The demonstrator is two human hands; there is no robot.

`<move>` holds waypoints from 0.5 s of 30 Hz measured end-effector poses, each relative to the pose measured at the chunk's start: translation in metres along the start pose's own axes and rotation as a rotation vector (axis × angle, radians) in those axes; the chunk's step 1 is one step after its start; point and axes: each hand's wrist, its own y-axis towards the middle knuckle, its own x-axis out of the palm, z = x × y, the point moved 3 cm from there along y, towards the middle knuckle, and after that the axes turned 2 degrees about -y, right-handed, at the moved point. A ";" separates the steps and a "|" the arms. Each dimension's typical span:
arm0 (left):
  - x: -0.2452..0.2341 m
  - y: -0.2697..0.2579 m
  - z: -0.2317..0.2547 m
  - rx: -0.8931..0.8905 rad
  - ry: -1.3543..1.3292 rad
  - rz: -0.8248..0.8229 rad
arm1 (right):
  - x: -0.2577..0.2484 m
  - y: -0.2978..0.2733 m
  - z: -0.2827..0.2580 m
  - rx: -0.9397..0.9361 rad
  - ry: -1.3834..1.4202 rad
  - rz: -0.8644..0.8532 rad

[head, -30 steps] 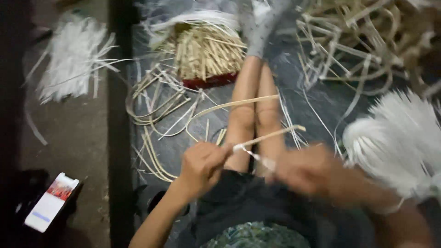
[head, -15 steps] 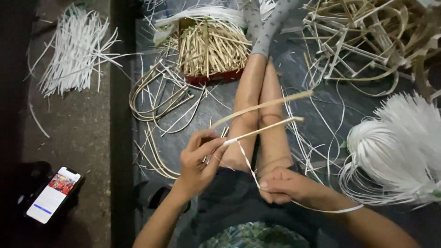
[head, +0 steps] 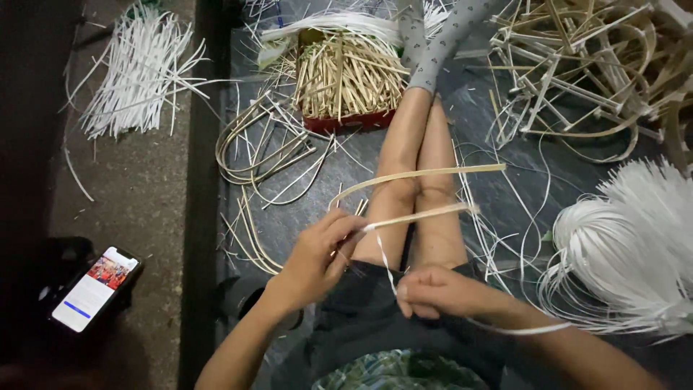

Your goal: The recorder weaves and ties bamboo and plastic strips together to construct a structural frame while sitting on the floor.

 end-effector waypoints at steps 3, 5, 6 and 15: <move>0.004 -0.004 -0.003 0.059 0.004 -0.004 | -0.057 0.010 0.014 0.032 -0.224 0.150; 0.008 -0.006 -0.002 0.144 0.034 -0.008 | -0.089 0.008 -0.002 0.070 -0.333 0.316; 0.011 -0.007 -0.001 0.163 0.068 -0.010 | -0.100 0.002 -0.024 0.007 -0.263 0.510; -0.005 0.000 -0.010 -0.087 -0.056 0.155 | -0.038 -0.048 -0.073 0.065 -0.728 0.271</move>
